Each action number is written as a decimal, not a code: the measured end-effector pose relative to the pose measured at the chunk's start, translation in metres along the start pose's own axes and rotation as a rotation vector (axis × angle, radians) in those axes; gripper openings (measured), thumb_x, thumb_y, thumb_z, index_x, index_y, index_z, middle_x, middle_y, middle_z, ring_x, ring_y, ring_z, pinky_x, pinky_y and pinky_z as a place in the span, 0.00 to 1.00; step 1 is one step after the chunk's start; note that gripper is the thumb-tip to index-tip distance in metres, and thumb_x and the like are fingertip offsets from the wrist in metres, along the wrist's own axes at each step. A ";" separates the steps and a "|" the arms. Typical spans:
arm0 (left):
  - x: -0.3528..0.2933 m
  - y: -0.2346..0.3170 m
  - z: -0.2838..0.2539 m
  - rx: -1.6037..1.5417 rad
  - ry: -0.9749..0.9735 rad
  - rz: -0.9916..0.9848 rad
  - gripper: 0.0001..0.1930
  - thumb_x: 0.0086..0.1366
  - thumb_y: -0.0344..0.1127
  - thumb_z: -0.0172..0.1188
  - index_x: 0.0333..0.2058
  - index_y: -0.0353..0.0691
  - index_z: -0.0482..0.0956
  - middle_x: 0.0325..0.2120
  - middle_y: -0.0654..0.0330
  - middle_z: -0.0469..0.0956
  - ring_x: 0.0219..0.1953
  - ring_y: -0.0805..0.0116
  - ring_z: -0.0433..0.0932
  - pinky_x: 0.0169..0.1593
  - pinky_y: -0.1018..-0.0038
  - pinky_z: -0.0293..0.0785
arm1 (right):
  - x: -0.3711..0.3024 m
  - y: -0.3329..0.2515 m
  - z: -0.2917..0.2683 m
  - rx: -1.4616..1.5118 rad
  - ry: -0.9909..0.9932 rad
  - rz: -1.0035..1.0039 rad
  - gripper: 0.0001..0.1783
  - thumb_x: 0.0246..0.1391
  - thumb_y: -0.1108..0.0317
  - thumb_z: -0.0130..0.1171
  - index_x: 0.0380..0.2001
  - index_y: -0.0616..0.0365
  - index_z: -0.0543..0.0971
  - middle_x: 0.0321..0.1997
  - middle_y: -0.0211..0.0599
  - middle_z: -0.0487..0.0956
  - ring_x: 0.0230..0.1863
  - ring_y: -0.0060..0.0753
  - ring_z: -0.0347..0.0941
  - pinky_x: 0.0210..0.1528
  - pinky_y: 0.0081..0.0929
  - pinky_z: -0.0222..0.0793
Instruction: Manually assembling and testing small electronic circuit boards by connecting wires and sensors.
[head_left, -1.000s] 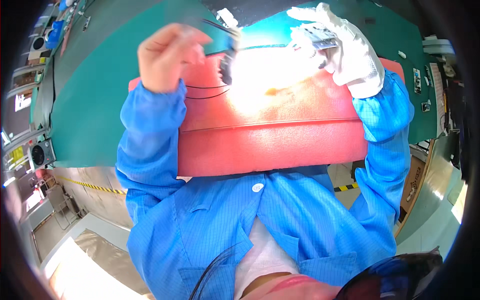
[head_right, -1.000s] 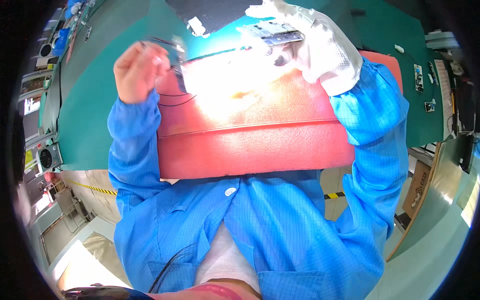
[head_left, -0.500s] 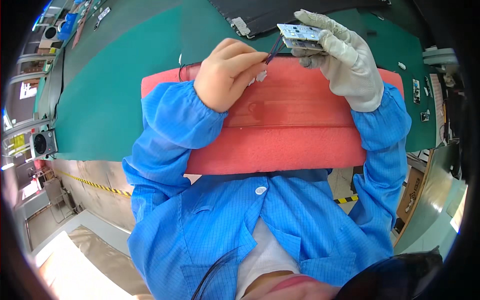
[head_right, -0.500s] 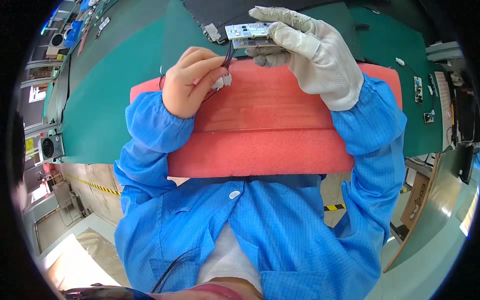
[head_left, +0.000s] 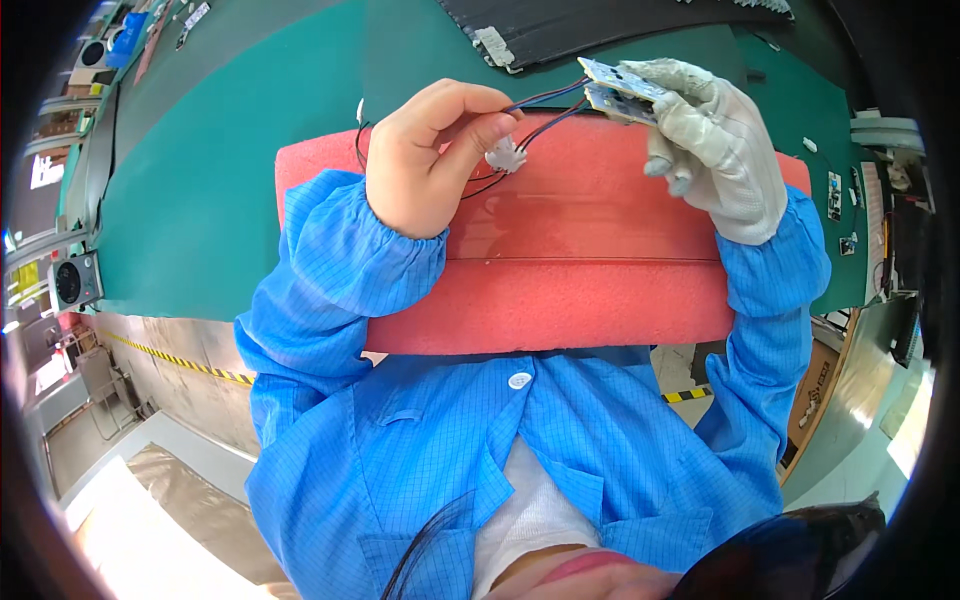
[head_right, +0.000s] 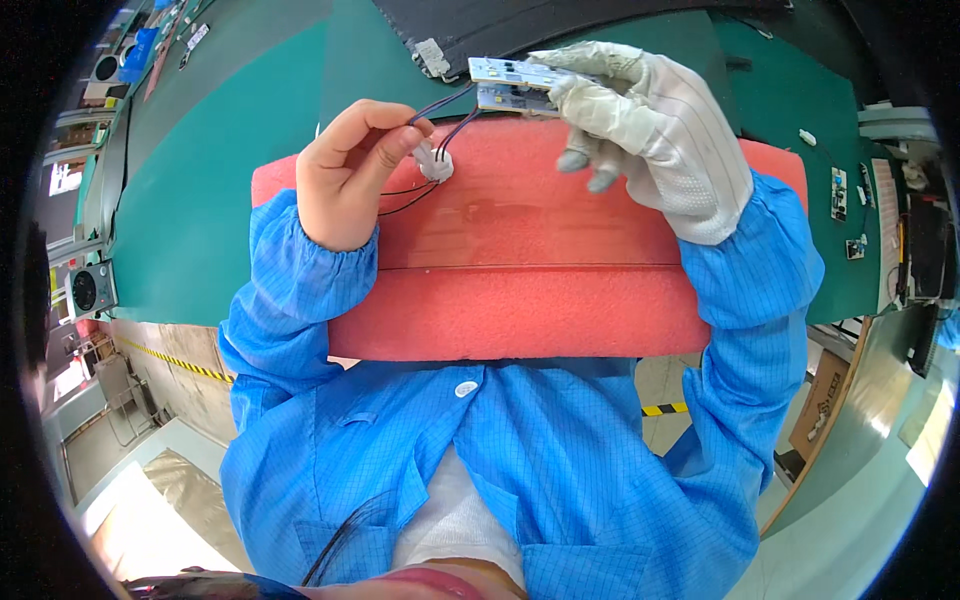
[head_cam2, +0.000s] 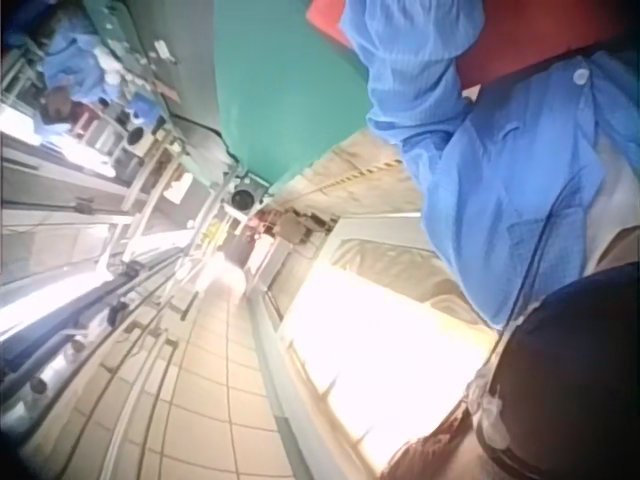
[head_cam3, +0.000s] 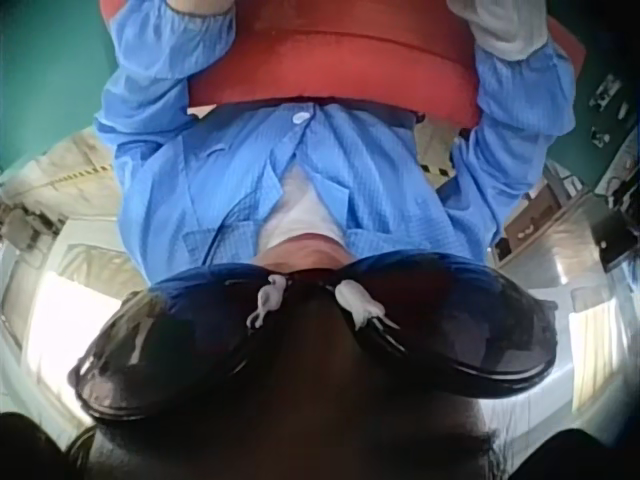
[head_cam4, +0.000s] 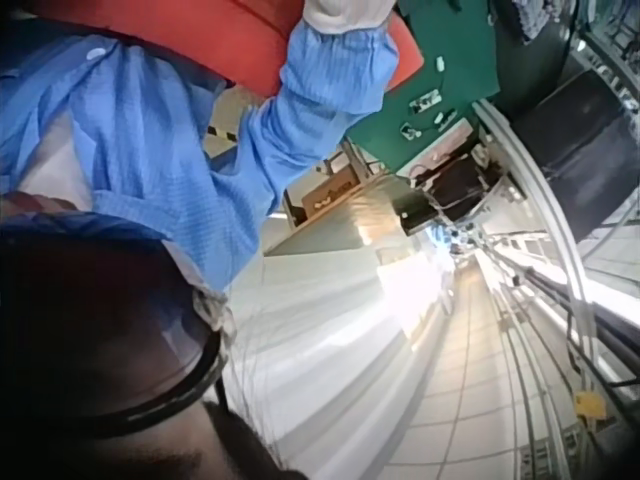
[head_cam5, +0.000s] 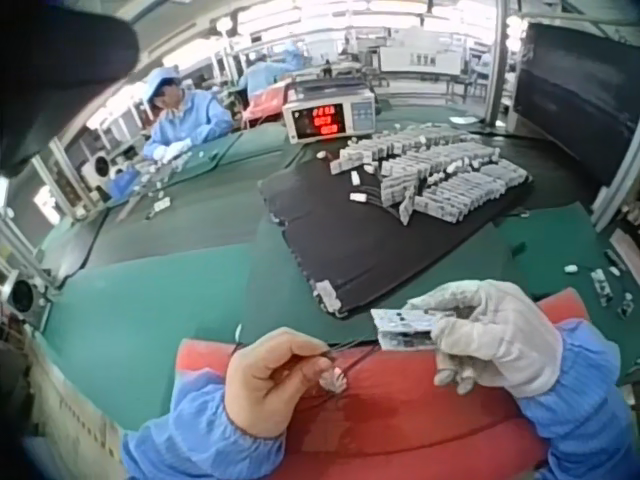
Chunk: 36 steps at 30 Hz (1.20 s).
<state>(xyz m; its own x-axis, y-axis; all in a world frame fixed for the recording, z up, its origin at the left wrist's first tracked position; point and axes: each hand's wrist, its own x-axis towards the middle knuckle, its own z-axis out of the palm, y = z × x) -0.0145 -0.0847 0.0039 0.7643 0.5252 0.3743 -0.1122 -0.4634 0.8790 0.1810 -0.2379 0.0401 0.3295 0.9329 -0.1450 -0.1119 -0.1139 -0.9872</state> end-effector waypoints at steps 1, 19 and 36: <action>0.001 0.001 -0.001 0.036 0.000 0.015 0.05 0.56 0.23 0.59 0.32 0.32 0.77 0.27 0.58 0.77 0.30 0.69 0.77 0.34 0.78 0.72 | -0.002 -0.005 0.000 -0.097 0.042 0.007 0.23 0.55 0.62 0.51 0.51 0.64 0.70 0.30 0.41 0.78 0.17 0.12 0.70 0.14 0.06 0.65; 0.002 0.003 -0.007 -0.138 0.066 0.035 0.05 0.62 0.20 0.51 0.36 0.30 0.73 0.27 0.61 0.75 0.31 0.74 0.74 0.38 0.81 0.71 | -0.005 -0.012 -0.001 -0.117 -0.095 0.112 0.26 0.49 0.58 0.59 0.48 0.64 0.71 0.28 0.39 0.79 0.11 0.10 0.64 0.11 0.05 0.60; -0.004 0.010 -0.012 0.313 -0.152 0.111 0.07 0.52 0.23 0.61 0.30 0.36 0.74 0.26 0.55 0.73 0.28 0.57 0.74 0.31 0.70 0.71 | -0.010 -0.006 -0.016 -0.536 0.001 -0.143 0.28 0.47 0.55 0.60 0.47 0.63 0.72 0.43 0.40 0.77 0.38 0.25 0.75 0.27 0.20 0.71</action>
<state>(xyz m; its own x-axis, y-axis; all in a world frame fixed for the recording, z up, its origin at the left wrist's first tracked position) -0.0264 -0.0832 0.0144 0.8466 0.3584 0.3935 -0.0178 -0.7199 0.6939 0.1932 -0.2522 0.0463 0.3074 0.9515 -0.0071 0.4265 -0.1445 -0.8929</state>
